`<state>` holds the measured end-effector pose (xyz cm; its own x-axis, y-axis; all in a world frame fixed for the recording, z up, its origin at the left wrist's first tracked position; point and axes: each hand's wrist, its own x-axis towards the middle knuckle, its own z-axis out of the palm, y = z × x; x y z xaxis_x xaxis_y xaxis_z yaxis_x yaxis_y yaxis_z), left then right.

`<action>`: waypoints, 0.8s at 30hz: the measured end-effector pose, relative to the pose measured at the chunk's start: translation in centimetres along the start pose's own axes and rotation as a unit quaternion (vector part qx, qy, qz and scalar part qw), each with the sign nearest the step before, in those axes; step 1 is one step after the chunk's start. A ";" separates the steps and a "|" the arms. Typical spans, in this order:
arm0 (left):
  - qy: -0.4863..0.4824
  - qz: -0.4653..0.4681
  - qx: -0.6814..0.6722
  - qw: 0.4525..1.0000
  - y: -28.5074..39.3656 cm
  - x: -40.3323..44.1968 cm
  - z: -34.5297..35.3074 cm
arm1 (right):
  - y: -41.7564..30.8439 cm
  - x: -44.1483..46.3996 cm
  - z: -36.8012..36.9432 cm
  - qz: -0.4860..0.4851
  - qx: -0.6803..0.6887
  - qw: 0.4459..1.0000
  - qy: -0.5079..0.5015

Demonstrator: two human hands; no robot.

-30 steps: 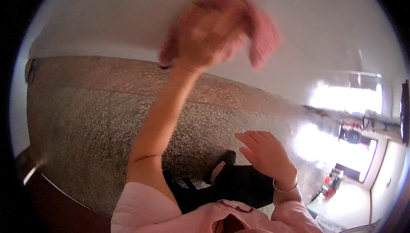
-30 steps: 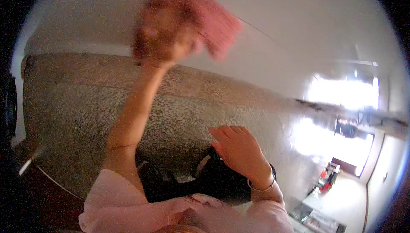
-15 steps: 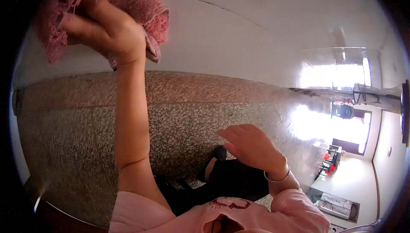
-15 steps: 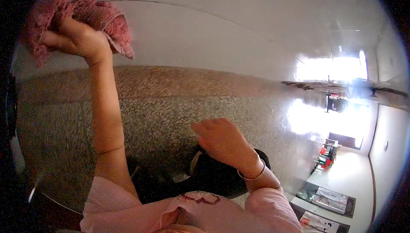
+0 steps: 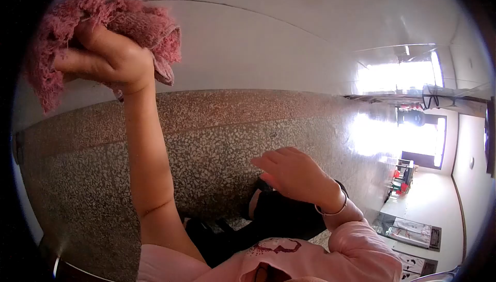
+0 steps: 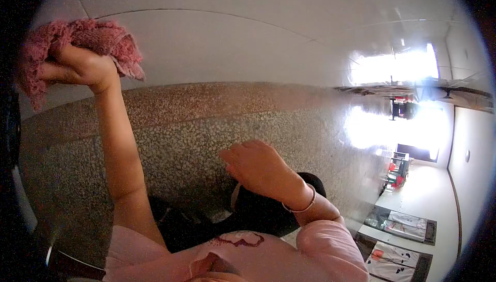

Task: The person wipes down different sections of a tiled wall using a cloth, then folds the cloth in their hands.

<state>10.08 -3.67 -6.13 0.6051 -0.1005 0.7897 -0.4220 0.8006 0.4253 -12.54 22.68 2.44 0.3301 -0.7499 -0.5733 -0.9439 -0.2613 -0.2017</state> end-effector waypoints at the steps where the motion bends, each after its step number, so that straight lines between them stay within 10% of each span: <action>1: -0.001 0.007 0.017 1.000 -0.1 -0.2 -0.1 | -0.1 0.1 0.0 0.002 -0.002 1.000 -0.010; 8: -0.038 0.004 0.045 0.998 0.3 0.2 -0.7 | -2.3 0.1 -3.5 -0.101 0.189 0.969 0.124; 10: -0.066 0.089 0.140 0.984 -0.7 0.4 -1.6 | -3.2 -0.5 -3.8 -0.261 0.478 0.804 0.240; 15: -0.065 -0.017 0.211 0.975 0.0 -2.0 -1.2 | -5.4 -1.2 -3.5 -0.227 0.709 0.605 0.284; 20: -0.048 -0.026 0.230 0.972 1.2 -0.3 -0.1 | -4.9 1.7 -2.7 -0.440 0.622 0.577 0.294; 23: -0.054 0.083 0.224 0.970 2.0 -0.4 0.3 | -7.8 0.7 -4.1 -0.331 0.727 0.487 0.354; 24: -0.056 0.120 0.220 0.966 2.3 -0.5 0.4 | -7.0 1.0 -4.2 -0.383 0.668 0.534 0.348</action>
<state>8.58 -2.04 -5.36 0.3879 -0.0272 0.9213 -0.8021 0.4825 0.3519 -5.61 21.19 6.66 0.0991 -0.9003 0.4238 0.4654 -0.3345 -0.8195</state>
